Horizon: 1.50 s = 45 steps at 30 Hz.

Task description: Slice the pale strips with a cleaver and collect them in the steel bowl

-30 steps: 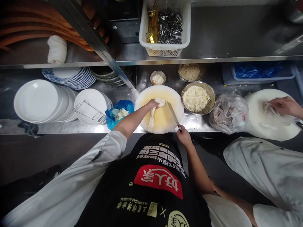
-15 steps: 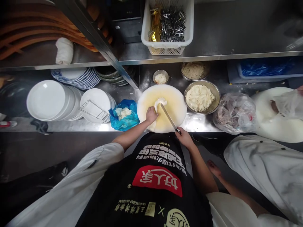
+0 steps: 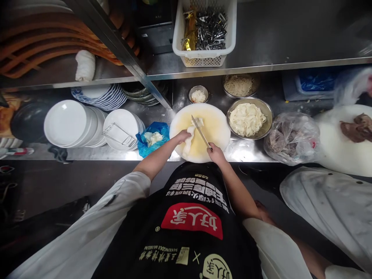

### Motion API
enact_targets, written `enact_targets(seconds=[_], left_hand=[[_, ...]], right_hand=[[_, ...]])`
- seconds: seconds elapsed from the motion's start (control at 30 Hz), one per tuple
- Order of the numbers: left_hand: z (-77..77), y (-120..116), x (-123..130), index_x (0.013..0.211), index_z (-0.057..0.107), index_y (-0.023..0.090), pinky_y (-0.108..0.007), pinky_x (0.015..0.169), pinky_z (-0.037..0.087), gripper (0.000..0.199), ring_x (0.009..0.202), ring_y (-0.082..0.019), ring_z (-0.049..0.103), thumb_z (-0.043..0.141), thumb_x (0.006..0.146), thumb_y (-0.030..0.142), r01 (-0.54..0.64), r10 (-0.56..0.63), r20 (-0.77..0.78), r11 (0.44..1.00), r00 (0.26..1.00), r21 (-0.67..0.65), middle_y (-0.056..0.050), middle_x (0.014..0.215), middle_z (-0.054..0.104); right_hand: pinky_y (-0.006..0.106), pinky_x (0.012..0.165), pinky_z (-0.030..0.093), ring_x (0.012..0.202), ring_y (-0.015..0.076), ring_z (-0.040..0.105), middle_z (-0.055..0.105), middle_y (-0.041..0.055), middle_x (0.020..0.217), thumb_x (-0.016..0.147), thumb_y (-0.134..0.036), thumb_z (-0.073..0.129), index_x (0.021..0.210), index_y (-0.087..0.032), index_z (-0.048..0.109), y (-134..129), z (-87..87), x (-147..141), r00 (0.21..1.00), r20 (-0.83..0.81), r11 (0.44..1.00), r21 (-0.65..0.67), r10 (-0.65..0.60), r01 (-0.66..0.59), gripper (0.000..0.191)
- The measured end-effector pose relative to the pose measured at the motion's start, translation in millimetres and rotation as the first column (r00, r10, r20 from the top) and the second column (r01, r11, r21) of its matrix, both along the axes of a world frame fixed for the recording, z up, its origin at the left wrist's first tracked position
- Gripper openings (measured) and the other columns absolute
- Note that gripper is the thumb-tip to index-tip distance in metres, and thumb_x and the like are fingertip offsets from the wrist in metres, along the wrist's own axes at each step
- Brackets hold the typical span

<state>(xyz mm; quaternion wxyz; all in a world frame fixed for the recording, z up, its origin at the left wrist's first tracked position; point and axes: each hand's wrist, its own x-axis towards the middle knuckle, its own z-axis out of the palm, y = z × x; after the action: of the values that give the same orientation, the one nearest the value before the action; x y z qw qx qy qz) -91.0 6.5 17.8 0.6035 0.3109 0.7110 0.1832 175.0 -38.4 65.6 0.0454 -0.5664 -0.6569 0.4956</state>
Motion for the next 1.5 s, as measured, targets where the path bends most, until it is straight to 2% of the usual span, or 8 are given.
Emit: enact_targets(seconds=[0.3, 0.63, 0.83, 0.97, 1.13, 1.27, 1.4, 1.5], left_hand=[[-13.6, -10, -6, 0.116, 0.069, 0.012, -0.032, 0.081, 0.058, 0.042, 0.097, -0.025, 0.072, 0.072, 0.08, 0.034, -0.103, 0.102, 0.012, 0.985, 0.995, 0.14, -0.012, 0.112, 0.075], [-10.8, -10, -4, 0.112, 0.071, 0.013, -0.03, 0.083, 0.056, 0.038, 0.096, -0.024, 0.071, 0.073, 0.081, 0.035, -0.033, 0.055, -0.136, 0.987, 0.989, 0.159, -0.01, 0.108, 0.076], [-12.0, -9, -4, 0.11, 0.072, 0.012, -0.031, 0.082, 0.055, 0.039, 0.098, -0.027, 0.071, 0.076, 0.076, 0.03, 0.03, -0.002, -0.211, 0.991, 0.977, 0.128, -0.013, 0.11, 0.075], [-12.1, -16, -7, 0.112, 0.071, 0.012, -0.03, 0.082, 0.055, 0.041, 0.102, -0.028, 0.071, 0.077, 0.076, 0.028, -0.043, 0.062, -0.209, 0.995, 0.976, 0.095, -0.013, 0.113, 0.074], [-9.6, -27, -8, 0.119, 0.067, 0.013, -0.03, 0.08, 0.057, 0.039, 0.098, -0.025, 0.073, 0.071, 0.084, 0.031, -0.231, 0.23, 0.039, 0.972, 0.973, 0.05, -0.013, 0.116, 0.073], [-5.3, -13, -2, 0.123, 0.065, 0.015, -0.033, 0.081, 0.058, 0.04, 0.095, -0.024, 0.072, 0.067, 0.087, 0.034, -0.176, 0.142, 0.255, 0.978, 0.956, 0.116, -0.011, 0.112, 0.075], [-0.8, 21, -1, 0.117, 0.068, 0.015, -0.03, 0.086, 0.055, 0.034, 0.098, -0.022, 0.069, 0.066, 0.087, 0.029, 0.045, -0.056, 0.038, 0.97, 0.998, 0.24, -0.007, 0.109, 0.074], [1.5, 33, -6, 0.117, 0.066, 0.015, -0.03, 0.093, 0.05, 0.034, 0.101, -0.021, 0.066, 0.067, 0.084, 0.025, 0.115, -0.015, -0.326, 0.95, 0.945, 0.291, -0.007, 0.112, 0.071]], right_hand=[[0.034, 0.086, 0.047, 0.095, 0.0273, 0.066, 0.073, 0.0116, 0.106, 0.1, -0.039, 0.042, 0.143, -0.023, 0.055, 31, 15.3, 5, 0.887, 0.363, 0.919, 0.159, 0.286, -0.362, 0.048], [0.031, 0.081, 0.046, 0.097, 0.0261, 0.066, 0.073, 0.0105, 0.112, 0.1, -0.036, 0.042, 0.138, -0.022, 0.059, 60, 16.6, 10, 0.864, 0.364, 0.894, 0.149, 0.347, -0.422, 0.044], [0.028, 0.08, 0.044, 0.097, 0.0243, 0.064, 0.072, 0.011, 0.112, 0.097, -0.031, 0.047, 0.118, -0.017, 0.069, 94, 0.0, -24, 0.865, 0.285, 0.881, 0.115, 0.412, -0.458, 0.033], [0.027, 0.08, 0.043, 0.097, 0.0238, 0.063, 0.072, 0.0118, 0.113, 0.097, -0.034, 0.051, 0.112, -0.016, 0.071, 105, -4.8, -26, 0.881, 0.238, 0.895, 0.082, 0.409, -0.438, 0.032], [0.027, 0.072, 0.042, 0.083, 0.0209, 0.062, 0.073, 0.0105, 0.095, 0.096, -0.031, 0.047, 0.097, -0.017, 0.07, 85, -4.8, 30, 0.886, 0.247, 0.898, 0.105, 0.393, -0.427, 0.027], [0.026, 0.056, 0.041, 0.06, 0.0169, 0.056, 0.063, 0.0032, 0.068, 0.094, -0.037, 0.047, 0.088, -0.02, 0.063, 57, -5.4, 68, 0.965, 0.139, 0.975, -0.04, 0.224, -0.22, 0.025], [0.025, 0.047, 0.038, 0.047, 0.0141, 0.05, 0.056, -0.0011, 0.059, 0.092, -0.041, 0.047, 0.087, -0.021, 0.057, 31, -8.4, 77, 0.997, 0.063, 0.983, -0.179, -0.037, 0.048, 0.023], [0.025, 0.048, 0.04, 0.046, 0.014, 0.051, 0.057, -0.0008, 0.058, 0.091, -0.042, 0.047, 0.084, -0.022, 0.054, 19, -10.3, 75, 0.994, 0.064, 0.983, -0.156, -0.09, 0.099, 0.022]])
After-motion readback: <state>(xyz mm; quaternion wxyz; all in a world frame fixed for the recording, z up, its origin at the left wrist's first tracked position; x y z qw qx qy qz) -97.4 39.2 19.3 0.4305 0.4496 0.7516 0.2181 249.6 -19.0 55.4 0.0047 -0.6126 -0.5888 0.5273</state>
